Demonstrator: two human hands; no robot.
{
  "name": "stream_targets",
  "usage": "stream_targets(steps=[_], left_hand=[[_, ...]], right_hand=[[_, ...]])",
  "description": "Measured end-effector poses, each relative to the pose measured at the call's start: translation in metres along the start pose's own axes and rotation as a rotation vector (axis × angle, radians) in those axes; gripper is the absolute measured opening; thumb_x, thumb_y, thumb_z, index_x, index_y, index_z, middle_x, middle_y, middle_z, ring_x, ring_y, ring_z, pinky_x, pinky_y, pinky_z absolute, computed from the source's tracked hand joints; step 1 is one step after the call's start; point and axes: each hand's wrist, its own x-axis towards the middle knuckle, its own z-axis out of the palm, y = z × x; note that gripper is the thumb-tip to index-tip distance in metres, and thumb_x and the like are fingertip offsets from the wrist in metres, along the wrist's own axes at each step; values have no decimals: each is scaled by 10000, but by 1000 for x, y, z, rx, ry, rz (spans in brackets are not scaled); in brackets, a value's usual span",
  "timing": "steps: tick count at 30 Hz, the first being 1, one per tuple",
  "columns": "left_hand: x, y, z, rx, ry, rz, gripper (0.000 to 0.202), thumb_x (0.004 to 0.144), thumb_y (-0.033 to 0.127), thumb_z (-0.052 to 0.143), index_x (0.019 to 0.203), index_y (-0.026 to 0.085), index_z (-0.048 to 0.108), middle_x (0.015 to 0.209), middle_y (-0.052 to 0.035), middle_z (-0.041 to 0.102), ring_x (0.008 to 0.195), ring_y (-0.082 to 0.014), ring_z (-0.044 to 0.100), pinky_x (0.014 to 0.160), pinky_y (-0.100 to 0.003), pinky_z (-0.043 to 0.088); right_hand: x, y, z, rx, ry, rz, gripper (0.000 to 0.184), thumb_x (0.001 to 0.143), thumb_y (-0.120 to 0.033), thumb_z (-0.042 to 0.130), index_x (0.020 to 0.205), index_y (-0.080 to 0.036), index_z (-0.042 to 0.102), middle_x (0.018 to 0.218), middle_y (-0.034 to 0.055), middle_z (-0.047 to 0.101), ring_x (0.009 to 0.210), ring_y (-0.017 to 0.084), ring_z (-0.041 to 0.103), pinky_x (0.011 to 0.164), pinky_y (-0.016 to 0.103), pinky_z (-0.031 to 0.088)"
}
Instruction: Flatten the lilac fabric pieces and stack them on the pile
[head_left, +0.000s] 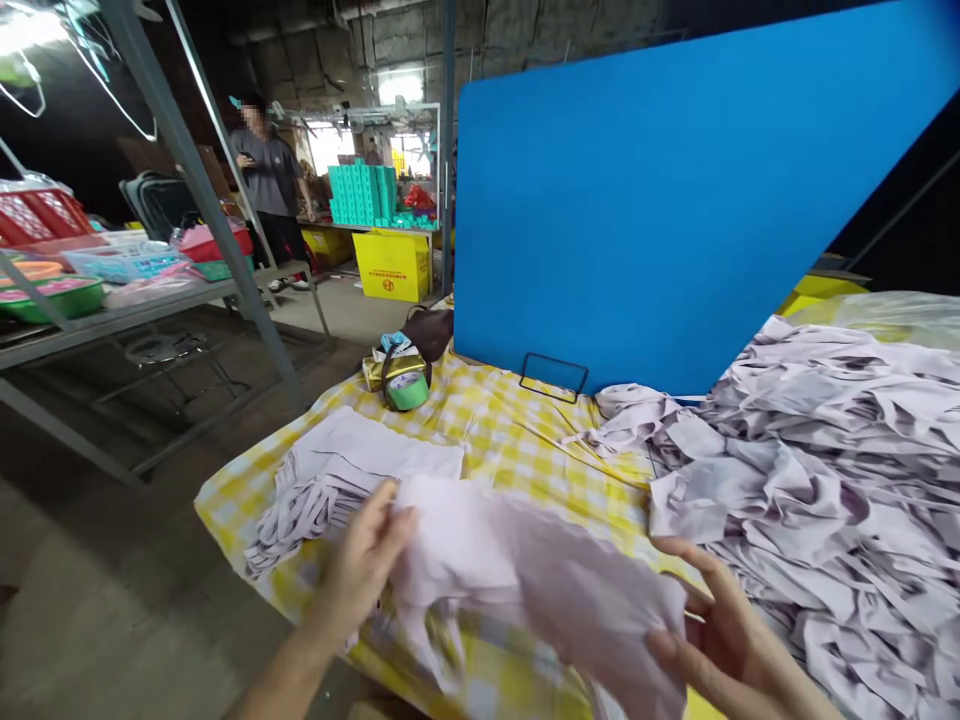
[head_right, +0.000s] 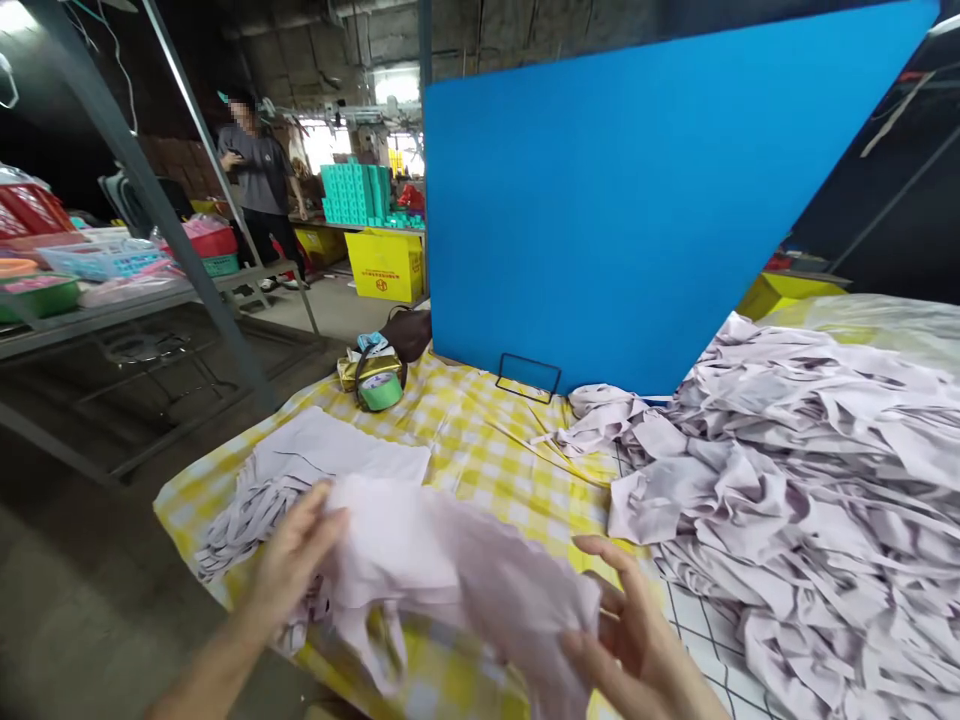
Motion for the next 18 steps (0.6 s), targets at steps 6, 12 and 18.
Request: stream_targets(steps=[6,12,18], left_hand=[[25,33,-123,-47,373,88,301,650,398,683,804,190,529,605,42,573,470,-98,512,409,-161,389],[117,-10,-157,107,247,40,518,618,445,654,1031,175,497,703,8,643,529,-159,588,458,-218,447],[174,-80,-149,659,125,5,511,722,348,489,1185,133,503,758,-49,680,834,-257,650,733,-322,479]], right_hand=[[12,-65,76,-42,-213,-256,383,765,-409,612,1121,-292,535,784,11,535,620,128,498,537,232,449],[132,-41,149,23,-178,-319,354,730,-243,574,1080,-226,518,657,-53,457,602,108,477,548,223,417],[208,27,186,-199,110,-219,353,615,-61,487,936,-187,563,536,-86,398,520,118,438,540,245,378]])
